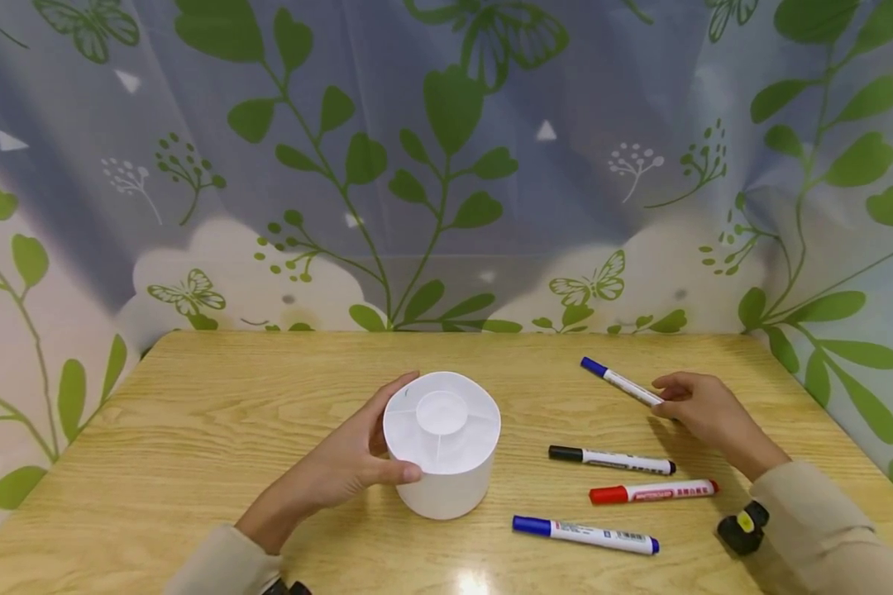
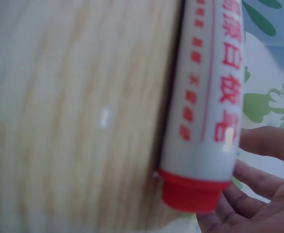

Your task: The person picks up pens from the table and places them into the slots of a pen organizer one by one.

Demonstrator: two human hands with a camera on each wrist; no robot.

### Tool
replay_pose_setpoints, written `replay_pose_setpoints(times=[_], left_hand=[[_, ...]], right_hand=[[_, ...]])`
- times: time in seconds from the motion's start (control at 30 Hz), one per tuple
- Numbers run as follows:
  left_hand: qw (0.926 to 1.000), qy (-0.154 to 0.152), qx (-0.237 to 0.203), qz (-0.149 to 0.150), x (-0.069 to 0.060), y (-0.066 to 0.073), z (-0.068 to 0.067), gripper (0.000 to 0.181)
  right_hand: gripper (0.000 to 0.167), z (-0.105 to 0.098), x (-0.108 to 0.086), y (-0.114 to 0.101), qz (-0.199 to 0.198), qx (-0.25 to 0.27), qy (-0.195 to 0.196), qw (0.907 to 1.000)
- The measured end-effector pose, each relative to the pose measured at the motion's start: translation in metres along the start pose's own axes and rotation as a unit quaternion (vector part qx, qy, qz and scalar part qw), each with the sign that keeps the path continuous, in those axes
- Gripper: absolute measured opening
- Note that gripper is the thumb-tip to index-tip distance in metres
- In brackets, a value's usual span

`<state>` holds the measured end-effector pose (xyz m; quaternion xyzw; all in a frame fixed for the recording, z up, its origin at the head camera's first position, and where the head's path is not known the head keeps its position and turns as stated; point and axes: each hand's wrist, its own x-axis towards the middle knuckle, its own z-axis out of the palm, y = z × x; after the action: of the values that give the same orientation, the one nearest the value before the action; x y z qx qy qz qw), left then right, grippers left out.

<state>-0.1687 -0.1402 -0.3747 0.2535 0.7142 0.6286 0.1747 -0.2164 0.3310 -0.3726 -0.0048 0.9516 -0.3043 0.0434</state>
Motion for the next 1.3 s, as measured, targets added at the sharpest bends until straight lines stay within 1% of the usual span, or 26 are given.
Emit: replay_pose_setpoints(times=[0.3, 0.5, 0.67, 0.83, 1.17, 1.3], left_hand=[[1.0, -0.002, 0.003, -0.002, 0.0, -0.0002, 0.0, 0.115], [1.0, -0.004, -0.001, -0.001, 0.0005, 0.0003, 0.0001, 0.115], [1.0, -0.007, -0.001, -0.005, 0.0002, 0.0006, -0.0001, 0.115], [0.9999, -0.01, -0.004, -0.01, -0.0001, -0.0002, -0.0002, 0.117], [0.9999, -0.006, 0.004, -0.014, -0.0004, -0.0001, -0.0001, 0.117], [0.9999, -0.006, 0.001, -0.015, -0.0011, 0.0002, -0.0002, 0.117]], right_hand=[[0.043, -0.0001, 0.0046, 0.0068, -0.012, 0.008, 0.002, 0.9999], [0.036, 0.0014, 0.0058, 0.01, -0.015, 0.017, 0.001, 0.9997], [0.031, 0.0014, 0.0063, 0.009, -0.01, 0.02, -0.003, 0.9997], [0.029, 0.0032, 0.0066, 0.0085, 0.0, 0.03, -0.01, 0.9995], [0.024, 0.0021, 0.0066, 0.0089, -0.007, 0.009, 0.002, 0.9999], [0.025, 0.0011, 0.0063, 0.0079, -0.003, 0.013, 0.005, 0.9999]])
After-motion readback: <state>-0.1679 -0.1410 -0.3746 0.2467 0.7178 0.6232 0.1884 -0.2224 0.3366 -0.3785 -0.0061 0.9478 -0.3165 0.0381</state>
